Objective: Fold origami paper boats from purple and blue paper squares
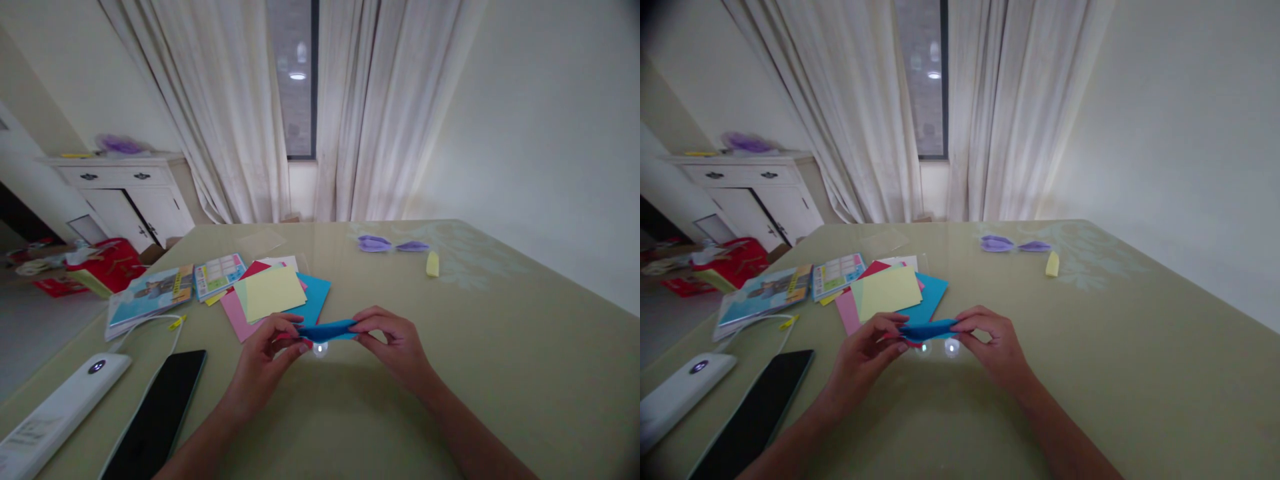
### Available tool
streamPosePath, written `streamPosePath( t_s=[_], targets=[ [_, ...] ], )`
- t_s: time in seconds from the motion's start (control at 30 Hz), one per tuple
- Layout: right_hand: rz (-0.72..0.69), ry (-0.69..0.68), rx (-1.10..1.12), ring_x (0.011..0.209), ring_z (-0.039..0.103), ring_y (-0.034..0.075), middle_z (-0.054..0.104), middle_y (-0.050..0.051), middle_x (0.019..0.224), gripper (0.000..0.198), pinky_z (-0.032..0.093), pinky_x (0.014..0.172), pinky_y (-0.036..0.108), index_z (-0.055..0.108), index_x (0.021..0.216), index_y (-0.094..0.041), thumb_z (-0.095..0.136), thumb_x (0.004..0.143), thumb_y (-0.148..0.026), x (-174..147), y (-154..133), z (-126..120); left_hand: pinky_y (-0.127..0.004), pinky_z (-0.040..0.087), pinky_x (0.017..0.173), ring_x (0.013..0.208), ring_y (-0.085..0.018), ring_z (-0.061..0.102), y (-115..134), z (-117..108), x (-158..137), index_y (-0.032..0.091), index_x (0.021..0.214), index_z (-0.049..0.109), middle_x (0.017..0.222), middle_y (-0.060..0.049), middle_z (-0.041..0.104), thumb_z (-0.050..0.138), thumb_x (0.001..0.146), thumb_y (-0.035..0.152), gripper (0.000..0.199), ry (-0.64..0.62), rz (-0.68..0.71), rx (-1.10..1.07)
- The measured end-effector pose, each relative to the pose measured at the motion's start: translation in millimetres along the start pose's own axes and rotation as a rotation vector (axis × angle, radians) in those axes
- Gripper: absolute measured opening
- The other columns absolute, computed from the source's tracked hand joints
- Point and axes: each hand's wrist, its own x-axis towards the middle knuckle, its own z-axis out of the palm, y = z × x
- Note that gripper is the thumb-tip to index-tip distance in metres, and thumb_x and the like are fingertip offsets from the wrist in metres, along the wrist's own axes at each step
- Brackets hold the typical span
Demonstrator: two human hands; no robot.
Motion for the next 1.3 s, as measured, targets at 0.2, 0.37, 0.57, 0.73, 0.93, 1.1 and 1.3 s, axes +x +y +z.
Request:
streamPosePath(
  t_s=[0.2,0.37,0.57,0.73,0.93,1.1,1.3],
  targets=[
    [-0.128,0.01,-0.012,0.091,0.079,0.023,0.083,0.008,0.101,0.012,0.064,0.082,0.036,0.089,0.101,-0.033,0.085,0.091,-0.028,-1.5,-2.8,0.0,-0.038,0.068,0.091,0.112,-0.027,0.076,0.4,2.1,-2.1,0.024,0.107,0.081,0.119,-0.01,0.076,0.077,0.097,0.042,0.021,-0.038,0.016,0.051],
    [-0.067,0.003,0.035,0.096,0.077,0.025,0.08,0.011,0.108,0.015,0.064,0.085,0.037,0.09,0.098,-0.031,0.091,0.085,-0.039,-3.5,-4.6,0.0,-0.04,0.067,0.098,0.114,-0.027,0.076,2.0,1.7,-5.8,0.027,0.116,0.082,0.124,-0.01,0.077,0.085,0.09,0.04,0.03,0.003,0.027,0.011],
    [0.003,-0.053,0.016,0.102,0.074,0.028,0.077,0.013,0.118,0.017,0.062,0.088,0.04,0.089,0.089,-0.029,0.093,0.082,-0.044,-3.7,-6.7,-2.5,-0.043,0.066,0.101,0.123,-0.031,0.072,1.6,-0.9,-8.0,0.027,0.112,0.085,0.122,-0.012,0.077,0.094,0.08,0.041,0.036,0.044,0.088,-0.009],
    [0.004,-0.045,0.047,0.102,0.073,0.027,0.077,0.012,0.118,0.015,0.062,0.088,0.039,0.089,0.09,-0.029,0.089,0.087,-0.044,-2.9,-5.2,-1.4,-0.037,0.068,0.096,0.119,-0.028,0.074,5.5,1.0,-7.3,0.031,0.111,0.086,0.122,-0.009,0.077,0.096,0.077,0.035,0.036,0.035,0.088,-0.044],
    [0.039,-0.039,0.121,0.098,0.074,0.025,0.076,0.012,0.113,0.02,0.062,0.082,0.035,0.085,0.087,-0.025,0.082,0.092,-0.044,-2.8,-8.1,0.9,-0.036,0.071,0.088,0.11,-0.027,0.077,7.4,3.7,-7.4,0.029,0.109,0.085,0.122,-0.01,0.076,0.093,0.08,0.038,0.031,0.085,0.069,0.029],
    [0.085,-0.056,0.18,0.091,0.071,0.022,0.075,0.009,0.106,0.02,0.059,0.077,0.031,0.08,0.086,-0.024,0.079,0.095,-0.041,-4.8,-9.9,3.0,-0.035,0.073,0.078,0.107,-0.027,0.077,2.3,5.6,-8.5,0.028,0.107,0.085,0.121,-0.009,0.076,0.083,0.09,0.04,0.021,0.113,0.042,0.077],
    [0.171,-0.026,0.174,0.079,0.065,0.019,0.073,0.007,0.098,0.027,0.055,0.066,0.028,0.075,0.09,-0.024,0.079,0.093,-0.05,-5.9,-8.3,6.3,-0.032,0.071,0.077,0.099,-0.024,0.078,7.3,7.6,-7.2,0.025,0.099,0.087,0.11,-0.009,0.078,0.077,0.096,0.039,0.018,0.099,0.096,0.147]
  ],
)
